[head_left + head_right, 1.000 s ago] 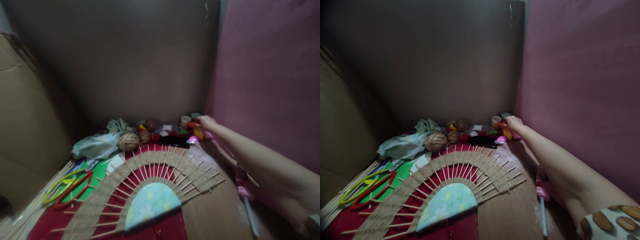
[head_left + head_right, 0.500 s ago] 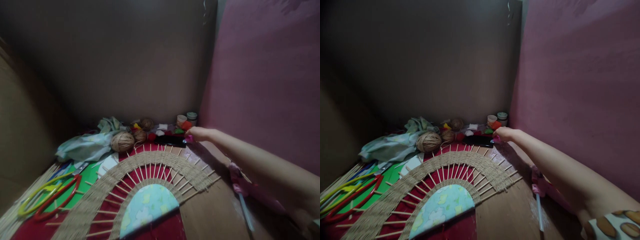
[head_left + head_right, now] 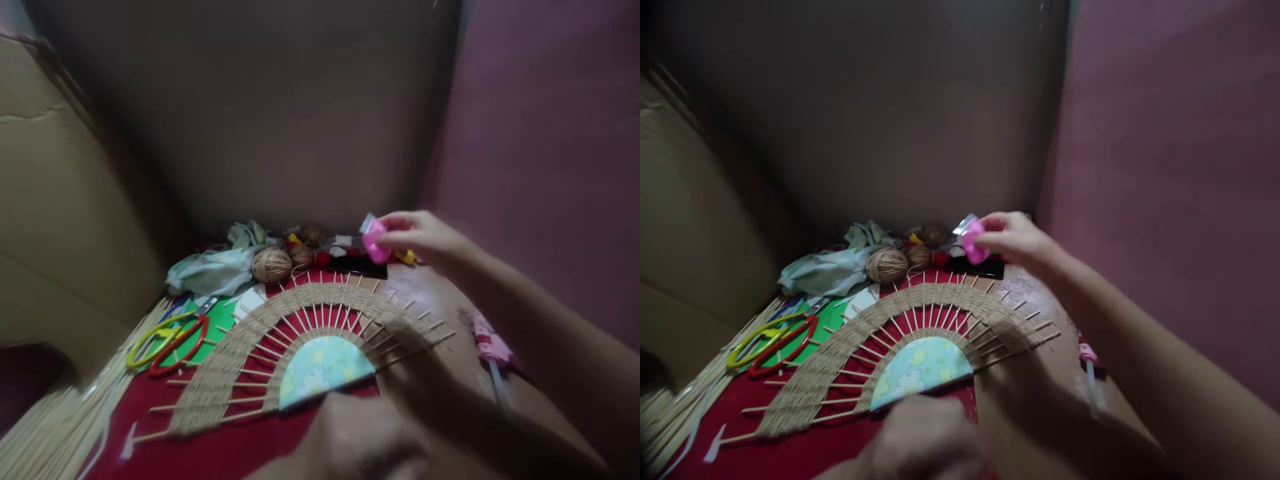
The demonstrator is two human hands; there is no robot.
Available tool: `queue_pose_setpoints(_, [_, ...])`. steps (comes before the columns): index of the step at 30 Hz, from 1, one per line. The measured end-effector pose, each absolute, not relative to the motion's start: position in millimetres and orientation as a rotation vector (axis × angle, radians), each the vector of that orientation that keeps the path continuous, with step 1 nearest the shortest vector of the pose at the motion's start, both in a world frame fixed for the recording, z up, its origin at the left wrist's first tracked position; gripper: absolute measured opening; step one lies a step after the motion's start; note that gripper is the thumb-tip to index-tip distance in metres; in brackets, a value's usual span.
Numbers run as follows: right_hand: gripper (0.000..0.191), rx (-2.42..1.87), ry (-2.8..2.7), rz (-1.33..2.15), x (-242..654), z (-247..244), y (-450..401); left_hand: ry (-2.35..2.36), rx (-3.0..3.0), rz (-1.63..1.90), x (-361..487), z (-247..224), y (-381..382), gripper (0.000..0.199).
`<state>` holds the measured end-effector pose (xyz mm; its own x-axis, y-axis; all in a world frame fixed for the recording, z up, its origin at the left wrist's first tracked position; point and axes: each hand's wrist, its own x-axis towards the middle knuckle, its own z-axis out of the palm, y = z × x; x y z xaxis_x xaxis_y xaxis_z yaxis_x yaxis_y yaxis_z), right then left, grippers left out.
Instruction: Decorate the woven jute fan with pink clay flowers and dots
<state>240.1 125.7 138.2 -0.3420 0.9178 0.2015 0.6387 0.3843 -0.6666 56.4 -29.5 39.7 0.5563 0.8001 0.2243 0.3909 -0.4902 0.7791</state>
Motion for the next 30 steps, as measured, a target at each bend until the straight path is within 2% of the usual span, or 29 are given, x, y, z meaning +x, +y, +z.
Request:
queue_pose_setpoints(2, [0.023,-1.218,-2.112,0.777,222.6,130.3,84.2,1.006,1.982,0.845,43.7,50.9,-13.4,0.034])
queue_pose_setpoints(4, [0.017,-1.238,-2.248,0.542,208.7,113.7,52.9,1.049,1.478,1.028,30.4,57.1,2.5,0.037])
queue_pose_setpoints(6, [0.009,-1.156,-2.241,0.303,198.3,93.7,36.0,1.027,1.235,1.093,19.1,58.0,15.1,0.039])
queue_pose_setpoints(8, [0.002,-1.106,-2.269,0.302,190.2,76.2,30.7,1.059,1.172,1.089,11.1,55.9,22.4,0.031])
queue_pose_setpoints(12, [0.013,-1.068,-2.279,0.316,178.8,56.3,32.9,1.116,1.324,1.047,3.8,54.1,23.9,0.024])
queue_pose_setpoints(18, [0.044,-0.894,-2.28,0.106,176.6,32.9,32.6,1.141,1.408,1.06,3.9,52.2,22.6,0.022])
queue_pose_setpoints(30, [0.054,-0.924,-2.295,-0.018,183.2,21.8,35.6,1.205,1.503,0.714,7.2,51.8,24.3,0.024])
